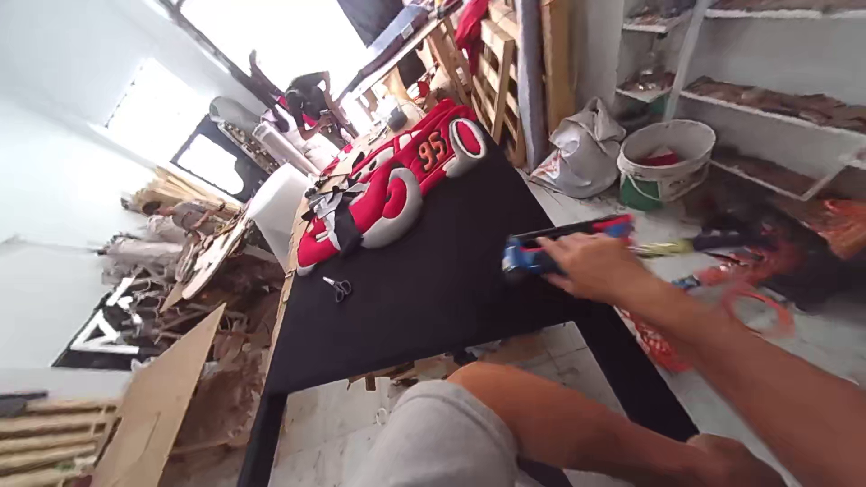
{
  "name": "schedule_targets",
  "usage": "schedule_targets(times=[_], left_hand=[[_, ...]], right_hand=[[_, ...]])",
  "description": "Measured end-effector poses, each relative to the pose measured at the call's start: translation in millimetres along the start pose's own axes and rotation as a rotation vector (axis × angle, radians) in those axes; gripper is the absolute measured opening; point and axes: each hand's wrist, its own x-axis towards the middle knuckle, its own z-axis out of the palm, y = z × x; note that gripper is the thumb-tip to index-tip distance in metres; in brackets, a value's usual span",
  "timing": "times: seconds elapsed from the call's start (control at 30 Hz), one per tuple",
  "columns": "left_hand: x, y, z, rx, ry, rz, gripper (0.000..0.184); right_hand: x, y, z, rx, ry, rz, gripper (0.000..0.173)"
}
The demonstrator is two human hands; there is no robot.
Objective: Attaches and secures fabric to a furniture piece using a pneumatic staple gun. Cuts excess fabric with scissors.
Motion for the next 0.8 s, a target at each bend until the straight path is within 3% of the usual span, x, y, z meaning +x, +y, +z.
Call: schedule_targets(times=[0.1,0.17,0.27,0.33,0.43,0.57,0.67,0.8], left_hand=[[-1,3,-8,0.157,-0.097,0.08,0.038],[1,11,-17,0.21,-0.223,0.055,0.042],[14,22,-26,0.321,-0.43,-0.042,0.03],[23,14,-19,0.378,-0.395,0.052,0.019],[20,-4,-8,0.329,-0.284,0.208,0.029],[21,-1,-16,0.284,-0.371,0.102,0.032],[23,7,-16,0.316,-0.371,0.055,0.019],[24,15,-9,0.361,-0.313,-0.024,0.015]], right_hand=[[-134,30,-37,0.16,0.197,0.516,0.057],[-233,30,-30,0.369,0.385,0.831,0.052],[-334,0,39,0.786,0.669,1.139,0.046],[-374,-24,118,1.15,0.871,1.197,0.031],[-384,-69,245,1.814,1.151,0.971,0.013],[-331,-108,355,2.359,1.301,0.56,0.005],[-269,-121,384,2.646,1.311,0.283,0.006],[-200,-118,375,2.894,1.209,-0.119,0.004]])
